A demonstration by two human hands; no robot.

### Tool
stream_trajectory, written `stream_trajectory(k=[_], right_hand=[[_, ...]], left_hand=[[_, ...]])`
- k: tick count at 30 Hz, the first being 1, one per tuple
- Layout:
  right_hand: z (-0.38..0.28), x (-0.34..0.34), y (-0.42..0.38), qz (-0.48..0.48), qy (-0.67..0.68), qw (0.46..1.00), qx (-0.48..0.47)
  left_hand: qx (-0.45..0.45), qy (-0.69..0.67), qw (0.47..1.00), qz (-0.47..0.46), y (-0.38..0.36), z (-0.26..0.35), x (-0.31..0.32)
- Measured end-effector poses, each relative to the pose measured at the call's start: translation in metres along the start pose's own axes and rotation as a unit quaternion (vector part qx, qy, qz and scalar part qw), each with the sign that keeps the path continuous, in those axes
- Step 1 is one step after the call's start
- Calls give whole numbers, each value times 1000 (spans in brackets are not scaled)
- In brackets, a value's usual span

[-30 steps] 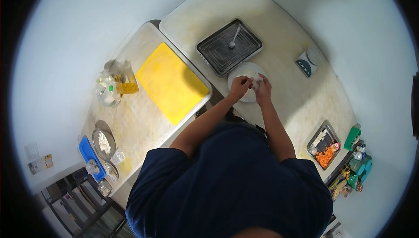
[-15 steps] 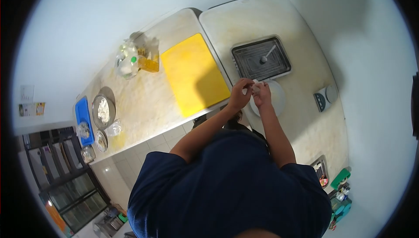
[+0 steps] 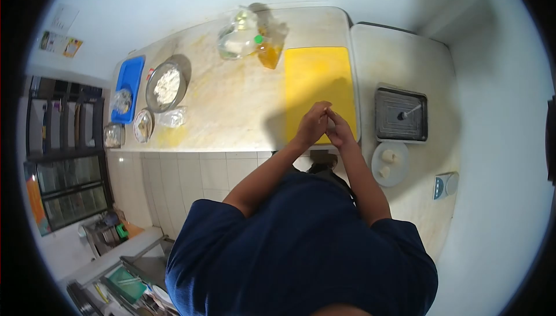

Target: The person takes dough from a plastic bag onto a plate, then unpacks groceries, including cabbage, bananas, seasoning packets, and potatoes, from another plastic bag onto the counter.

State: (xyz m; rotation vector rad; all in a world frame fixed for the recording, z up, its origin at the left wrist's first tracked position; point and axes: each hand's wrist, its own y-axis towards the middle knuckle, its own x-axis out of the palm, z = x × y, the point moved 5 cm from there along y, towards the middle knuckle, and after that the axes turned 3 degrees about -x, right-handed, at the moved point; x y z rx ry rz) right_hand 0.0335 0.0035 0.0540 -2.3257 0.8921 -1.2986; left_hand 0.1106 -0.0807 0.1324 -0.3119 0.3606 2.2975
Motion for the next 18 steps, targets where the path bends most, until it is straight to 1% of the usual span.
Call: stream_trajectory(k=[2,3,5,6,9,12,14,15,16,17,18], right_hand=[[15,19,17,-46,-14,999,10],[22,30,23,-41,-14,999,17],[37,49,32,-28,-12,999,31],[46,55,41,-41,-14,999,26],[71,80,62,-71,-8,997,23],[85,107,72,-69,7,997,35],[96,119,80,-62,-1,997,46],[100,123,81,-57,-11,997,46],[102,127,82,-52,-20,997,45],[103,131,82,-46,-29,998,43],[102,135,80,-40,-36,998,43]], left_hand=[[-10,-38,999,3,-5,-14,-25],[-13,-57,998,3,-7,-19,-39],[36,-35,999,13,-11,-24,-66],[59,-24,998,17,-14,-25,-79],[21,-84,995,46,-25,-40,-117],[23,38,995,84,-34,-57,-172],[-48,56,982,172,-53,-113,-209],[-72,84,965,238,-63,-135,-233],[-141,16,942,305,-76,-171,-257],[-200,-27,904,376,-92,-203,-283],[-136,-32,889,436,-107,-231,-313]])
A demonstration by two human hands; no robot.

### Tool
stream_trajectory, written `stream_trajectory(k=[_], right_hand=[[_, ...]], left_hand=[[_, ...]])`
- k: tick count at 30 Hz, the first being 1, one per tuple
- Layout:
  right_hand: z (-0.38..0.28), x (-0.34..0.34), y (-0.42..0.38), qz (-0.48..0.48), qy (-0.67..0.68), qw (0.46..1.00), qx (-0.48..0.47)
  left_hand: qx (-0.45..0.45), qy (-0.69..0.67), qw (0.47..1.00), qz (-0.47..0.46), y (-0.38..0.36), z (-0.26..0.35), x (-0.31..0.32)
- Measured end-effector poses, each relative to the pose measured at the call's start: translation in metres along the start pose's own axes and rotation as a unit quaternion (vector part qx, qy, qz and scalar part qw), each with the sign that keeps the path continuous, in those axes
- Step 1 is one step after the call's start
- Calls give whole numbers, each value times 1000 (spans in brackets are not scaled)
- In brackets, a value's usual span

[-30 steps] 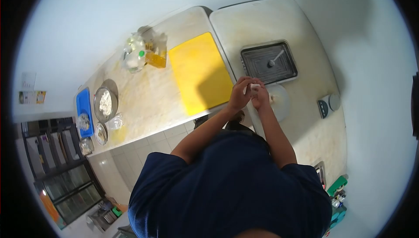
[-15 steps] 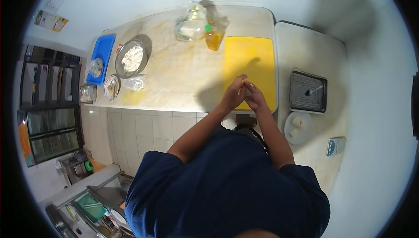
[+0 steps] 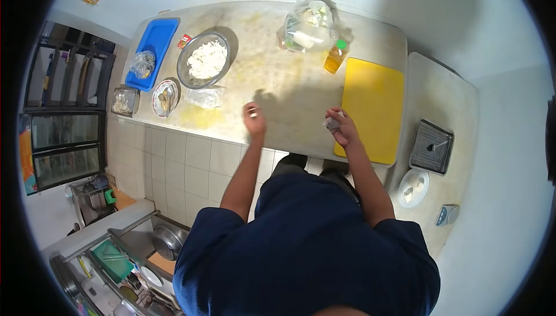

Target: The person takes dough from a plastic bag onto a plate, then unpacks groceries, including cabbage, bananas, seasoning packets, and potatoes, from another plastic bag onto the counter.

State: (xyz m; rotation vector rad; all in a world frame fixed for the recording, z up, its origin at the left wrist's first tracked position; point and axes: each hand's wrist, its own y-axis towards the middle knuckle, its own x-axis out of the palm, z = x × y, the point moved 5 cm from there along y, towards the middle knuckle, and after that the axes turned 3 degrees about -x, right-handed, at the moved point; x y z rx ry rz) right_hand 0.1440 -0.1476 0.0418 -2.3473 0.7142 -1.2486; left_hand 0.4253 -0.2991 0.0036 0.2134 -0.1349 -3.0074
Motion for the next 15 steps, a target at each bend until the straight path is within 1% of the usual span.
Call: stream_trajectory(k=[1,3,5,7,8,11,12,14,15], right_hand=[[-2,4,-3,8,-8,1000,-1],[-3,6,-5,19,-28,999,-2],[-1,9,-5,21,-50,999,-2],[6,13,-1,8,-60,998,11],[9,18,3,0,-66,998,17],[16,48,11,-29,-109,993,35],[19,58,12,-33,-121,991,41],[24,80,21,-41,-145,987,53],[27,89,25,-60,-149,986,54]], left_hand=[[-23,58,996,71,21,-29,-34],[-45,129,973,184,62,-73,-90],[-4,295,920,256,93,-91,-128],[-154,259,913,275,109,-83,-136],[-228,237,901,284,117,-75,-138],[-390,157,859,291,129,-69,-132],[-411,80,867,268,133,-92,-133],[-393,-12,881,262,130,-126,-130],[-383,-59,885,258,127,-143,-126]])
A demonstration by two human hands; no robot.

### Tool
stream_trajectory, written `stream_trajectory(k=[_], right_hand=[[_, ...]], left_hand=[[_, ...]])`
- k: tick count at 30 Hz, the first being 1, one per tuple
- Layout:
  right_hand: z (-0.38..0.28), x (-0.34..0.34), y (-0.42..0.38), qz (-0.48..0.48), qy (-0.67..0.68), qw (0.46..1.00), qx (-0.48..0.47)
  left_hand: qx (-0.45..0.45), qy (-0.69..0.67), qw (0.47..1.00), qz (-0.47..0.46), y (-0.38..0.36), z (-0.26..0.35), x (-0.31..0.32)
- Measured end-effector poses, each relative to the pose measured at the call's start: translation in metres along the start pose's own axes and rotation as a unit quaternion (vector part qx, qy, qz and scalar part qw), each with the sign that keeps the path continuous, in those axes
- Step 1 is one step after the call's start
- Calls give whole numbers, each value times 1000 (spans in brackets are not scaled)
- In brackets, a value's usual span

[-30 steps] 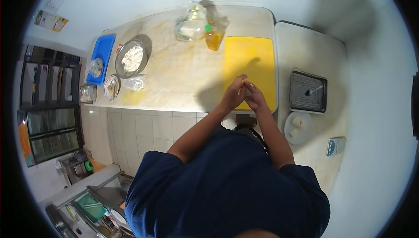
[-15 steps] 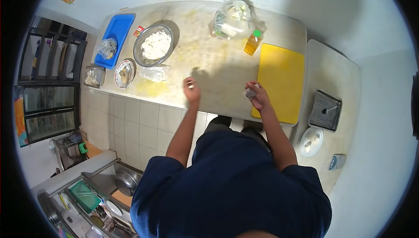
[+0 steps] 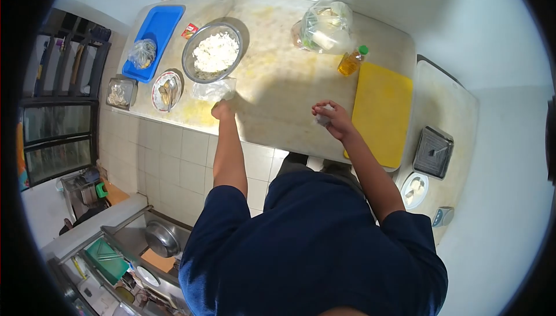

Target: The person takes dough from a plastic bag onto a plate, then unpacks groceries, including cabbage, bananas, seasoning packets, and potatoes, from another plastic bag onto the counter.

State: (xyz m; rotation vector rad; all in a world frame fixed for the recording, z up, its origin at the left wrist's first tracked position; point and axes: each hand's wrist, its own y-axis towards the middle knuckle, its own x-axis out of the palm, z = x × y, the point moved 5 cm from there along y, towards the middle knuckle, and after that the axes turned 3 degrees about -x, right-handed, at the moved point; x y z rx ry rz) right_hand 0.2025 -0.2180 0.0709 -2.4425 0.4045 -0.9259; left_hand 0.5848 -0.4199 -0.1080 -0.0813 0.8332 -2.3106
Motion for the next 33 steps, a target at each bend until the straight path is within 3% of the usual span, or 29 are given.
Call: stream_trajectory(k=[1,2,4,5,7,9,11,15,18,21,23,24,26,28,31,33], right_hand=[[0,8,4,-19,-5,1000,0],[0,15,8,-38,-10,999,-2],[-1,27,11,-47,-18,999,0],[0,31,11,-51,-21,998,3],[3,34,12,-49,-28,998,12],[5,34,16,-46,-39,998,16],[11,26,21,-32,-53,998,20],[14,3,21,12,-29,999,29],[15,-19,21,34,-28,999,27],[15,-40,21,51,-41,998,21],[14,-51,18,72,-46,996,31],[11,-54,18,71,-45,996,25],[11,-56,16,67,-45,997,20],[13,-57,18,60,-44,997,15],[7,-50,19,55,-45,997,6],[5,-45,17,55,-51,997,7]], left_hand=[[33,-11,998,42,-1,-6,2],[53,17,998,17,-2,-11,5],[92,75,992,-36,-39,-11,9],[83,44,991,-91,-53,-23,15],[146,38,972,-179,-90,-45,19],[309,202,908,-201,-145,-47,21],[305,295,865,-269,-201,-49,20],[276,332,807,-401,-251,-79,21],[266,464,698,-475,-268,-85,17],[256,462,785,-324,-242,-81,18],[264,387,861,-199,-225,-64,25],[226,376,882,-173,-205,-65,36],[135,363,905,-176,-182,-58,57],[31,354,905,-232,-192,-31,76],[-98,341,902,-245,-188,-40,102],[-121,324,901,-261,-187,-51,111]])
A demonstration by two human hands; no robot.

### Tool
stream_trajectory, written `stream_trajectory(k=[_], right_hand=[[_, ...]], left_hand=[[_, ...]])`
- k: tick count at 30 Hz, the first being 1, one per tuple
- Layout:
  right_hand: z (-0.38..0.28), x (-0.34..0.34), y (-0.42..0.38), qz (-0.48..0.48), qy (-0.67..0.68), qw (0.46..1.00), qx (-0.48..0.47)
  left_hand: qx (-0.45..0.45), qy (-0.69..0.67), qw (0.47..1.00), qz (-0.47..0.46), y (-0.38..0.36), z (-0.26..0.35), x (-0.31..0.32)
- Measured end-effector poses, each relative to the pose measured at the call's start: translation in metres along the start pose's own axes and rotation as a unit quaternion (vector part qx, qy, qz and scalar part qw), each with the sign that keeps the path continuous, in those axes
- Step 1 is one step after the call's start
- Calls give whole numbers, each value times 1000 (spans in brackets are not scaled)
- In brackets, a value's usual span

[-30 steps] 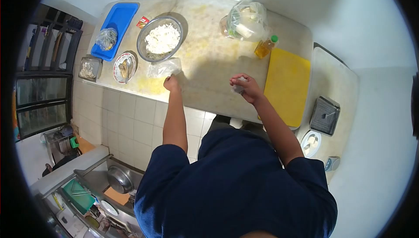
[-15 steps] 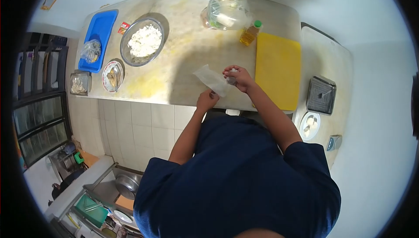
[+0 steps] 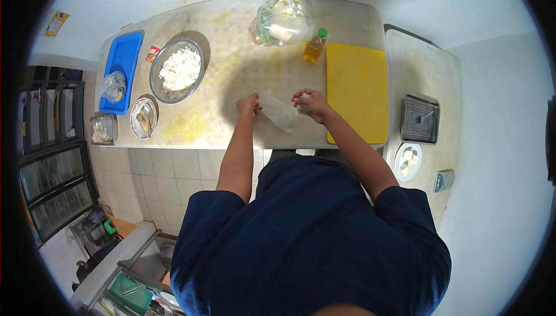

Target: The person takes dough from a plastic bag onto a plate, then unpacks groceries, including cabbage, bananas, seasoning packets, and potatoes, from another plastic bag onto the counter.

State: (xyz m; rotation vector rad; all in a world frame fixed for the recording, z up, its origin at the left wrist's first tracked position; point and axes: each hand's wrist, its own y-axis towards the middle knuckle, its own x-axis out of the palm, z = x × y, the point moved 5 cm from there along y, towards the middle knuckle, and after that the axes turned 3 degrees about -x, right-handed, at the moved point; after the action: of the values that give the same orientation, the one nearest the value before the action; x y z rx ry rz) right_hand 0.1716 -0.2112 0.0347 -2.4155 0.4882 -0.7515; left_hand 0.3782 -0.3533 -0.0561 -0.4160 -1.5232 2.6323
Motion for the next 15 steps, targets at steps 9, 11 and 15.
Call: stream_trajectory(k=[9,11,15], right_hand=[[-30,-1,-7,6,7,994,-108],[-52,6,-14,21,22,988,-154],[-93,32,-32,14,13,958,-286]], left_hand=[[208,7,969,-130,-88,32,49],[253,25,955,-155,-108,35,60],[285,13,929,-237,-127,37,81]])
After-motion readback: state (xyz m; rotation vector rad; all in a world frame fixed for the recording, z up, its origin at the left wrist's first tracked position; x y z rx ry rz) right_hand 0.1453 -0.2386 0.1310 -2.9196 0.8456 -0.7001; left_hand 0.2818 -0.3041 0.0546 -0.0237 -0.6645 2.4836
